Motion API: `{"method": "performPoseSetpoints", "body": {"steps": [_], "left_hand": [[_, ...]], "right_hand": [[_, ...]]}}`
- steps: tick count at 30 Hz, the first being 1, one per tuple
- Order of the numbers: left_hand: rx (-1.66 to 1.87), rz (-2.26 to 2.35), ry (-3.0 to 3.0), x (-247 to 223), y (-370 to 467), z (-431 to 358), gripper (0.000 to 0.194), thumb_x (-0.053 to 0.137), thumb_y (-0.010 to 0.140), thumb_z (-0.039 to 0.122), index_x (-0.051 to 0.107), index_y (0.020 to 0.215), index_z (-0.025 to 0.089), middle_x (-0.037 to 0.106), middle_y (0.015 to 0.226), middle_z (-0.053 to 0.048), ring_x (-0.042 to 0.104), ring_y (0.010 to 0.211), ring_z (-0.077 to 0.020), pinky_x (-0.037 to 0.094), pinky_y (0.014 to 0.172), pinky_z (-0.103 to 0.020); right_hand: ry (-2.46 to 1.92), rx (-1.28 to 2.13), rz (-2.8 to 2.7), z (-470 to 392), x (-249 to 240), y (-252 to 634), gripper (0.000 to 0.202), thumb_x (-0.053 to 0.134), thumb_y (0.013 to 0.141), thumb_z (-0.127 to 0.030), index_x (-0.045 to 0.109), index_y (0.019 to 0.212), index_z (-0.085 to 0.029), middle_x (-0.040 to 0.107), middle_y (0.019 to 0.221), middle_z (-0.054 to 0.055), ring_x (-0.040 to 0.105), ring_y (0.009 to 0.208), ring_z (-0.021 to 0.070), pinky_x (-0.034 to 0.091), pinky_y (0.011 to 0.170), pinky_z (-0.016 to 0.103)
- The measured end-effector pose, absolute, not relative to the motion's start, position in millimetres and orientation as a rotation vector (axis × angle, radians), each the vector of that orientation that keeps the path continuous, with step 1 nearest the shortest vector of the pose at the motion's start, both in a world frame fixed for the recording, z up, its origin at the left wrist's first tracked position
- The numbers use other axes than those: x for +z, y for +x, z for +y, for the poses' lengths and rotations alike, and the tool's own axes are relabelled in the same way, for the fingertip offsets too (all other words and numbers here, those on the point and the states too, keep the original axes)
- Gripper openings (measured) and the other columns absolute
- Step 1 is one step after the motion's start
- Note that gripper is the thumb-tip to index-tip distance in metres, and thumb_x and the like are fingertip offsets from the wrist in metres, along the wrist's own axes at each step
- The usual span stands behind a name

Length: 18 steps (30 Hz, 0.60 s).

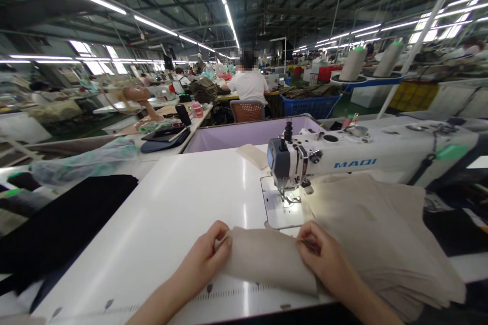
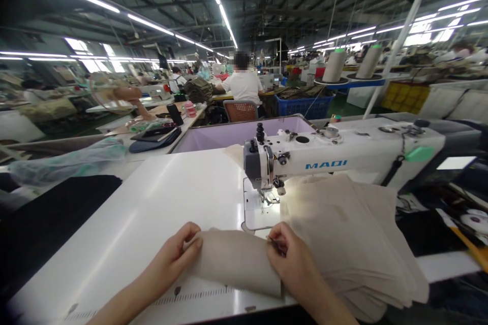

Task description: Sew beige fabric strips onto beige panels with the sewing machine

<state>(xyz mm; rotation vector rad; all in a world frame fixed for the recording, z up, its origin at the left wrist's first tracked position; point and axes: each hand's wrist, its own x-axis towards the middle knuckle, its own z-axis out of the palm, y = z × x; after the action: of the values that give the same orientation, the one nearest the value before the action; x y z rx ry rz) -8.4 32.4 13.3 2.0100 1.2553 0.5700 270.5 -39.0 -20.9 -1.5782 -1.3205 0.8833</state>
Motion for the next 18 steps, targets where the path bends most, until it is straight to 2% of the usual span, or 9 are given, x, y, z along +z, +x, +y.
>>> {"method": "performPoseSetpoints", "body": {"steps": [2,4,7,9,10,12,14,16,18], "left_hand": [[0.557,1.335,2.0,15,-7,28,0.025,0.04,0.097,0.042,0.049,0.084,0.024,0.054,0.071,0.003,0.052,0.065,-0.0171,0.038,0.059,-0.026],[0.527,1.414,2.002,18,-4,21,0.024,0.039,0.097,0.042,0.049,0.084,0.024,0.056,0.069,0.003,0.055,0.063,-0.0181,0.038,0.059,-0.026],[0.457,1.511,2.003,19,-2,11,0.023,0.038,0.097,0.042,0.05,0.087,0.025,0.061,0.069,0.003,0.06,0.063,-0.02,0.039,0.06,-0.028],[0.435,1.562,2.001,17,-3,4,0.023,0.037,0.098,0.042,0.051,0.091,0.026,0.064,0.071,0.002,0.064,0.065,-0.0213,0.041,0.062,-0.028],[0.432,1.581,1.998,15,-3,0,0.023,0.037,0.098,0.042,0.051,0.092,0.026,0.065,0.073,0.002,0.065,0.067,-0.0218,0.042,0.063,-0.029],[0.434,1.608,1.982,12,-4,-5,0.023,0.036,0.099,0.043,0.052,0.095,0.027,0.068,0.077,0.001,0.067,0.071,-0.0228,0.044,0.065,-0.029],[0.45,1.643,1.945,10,-4,-9,0.024,0.037,0.099,0.045,0.053,0.095,0.027,0.069,0.079,0.0,0.068,0.073,-0.0236,0.045,0.066,-0.03],[0.502,1.687,1.889,10,-3,-10,0.026,0.039,0.098,0.048,0.054,0.094,0.027,0.069,0.076,0.0,0.068,0.071,-0.024,0.046,0.065,-0.031],[0.62,1.709,1.821,11,-1,-9,0.029,0.042,0.096,0.052,0.055,0.092,0.026,0.066,0.072,0.001,0.065,0.067,-0.023,0.045,0.063,-0.03]], "right_hand": [[-1.623,0.903,-1.198,-40,-28,266,0.022,0.056,0.083,-0.043,0.056,0.093,-0.024,0.067,0.063,-0.004,0.065,0.058,0.0183,0.046,0.055,0.026],[-1.609,0.967,-1.097,-44,-33,260,0.041,0.057,0.084,-0.052,0.052,0.113,-0.022,0.07,0.067,-0.003,0.069,0.062,0.0204,0.05,0.056,0.028],[-1.554,0.982,-0.952,-57,-40,249,0.059,0.062,0.081,-0.056,0.042,0.125,-0.022,0.075,0.087,0.004,0.074,0.08,0.0237,0.057,0.071,0.033],[-1.604,0.883,-0.913,-71,-44,246,0.056,0.066,0.079,-0.051,0.044,0.123,-0.024,0.074,0.102,0.009,0.074,0.09,0.024,0.057,0.079,0.033],[-1.649,0.835,-0.947,-78,-46,246,0.05,0.067,0.078,-0.048,0.048,0.118,-0.025,0.074,0.103,0.008,0.073,0.089,0.0232,0.057,0.078,0.032],[-1.709,0.829,-1.155,-89,-47,248,0.026,0.065,0.078,-0.039,0.057,0.099,-0.026,0.073,0.089,0.002,0.07,0.076,0.0195,0.055,0.07,0.028],[-1.697,0.861,-1.415,-91,-44,254,0.005,0.061,0.081,-0.031,0.058,0.08,-0.026,0.066,0.073,-0.003,0.064,0.065,0.0159,0.05,0.063,0.024],[-1.644,0.82,-1.574,-83,-38,259,0.011,0.056,0.085,-0.024,0.059,0.074,-0.025,0.063,0.072,-0.003,0.06,0.066,0.015,0.048,0.064,0.023],[-1.599,0.721,-1.63,-70,-31,262,0.014,0.051,0.088,-0.02,0.061,0.078,-0.025,0.062,0.078,0.0,0.061,0.071,0.016,0.048,0.066,0.024]]}}
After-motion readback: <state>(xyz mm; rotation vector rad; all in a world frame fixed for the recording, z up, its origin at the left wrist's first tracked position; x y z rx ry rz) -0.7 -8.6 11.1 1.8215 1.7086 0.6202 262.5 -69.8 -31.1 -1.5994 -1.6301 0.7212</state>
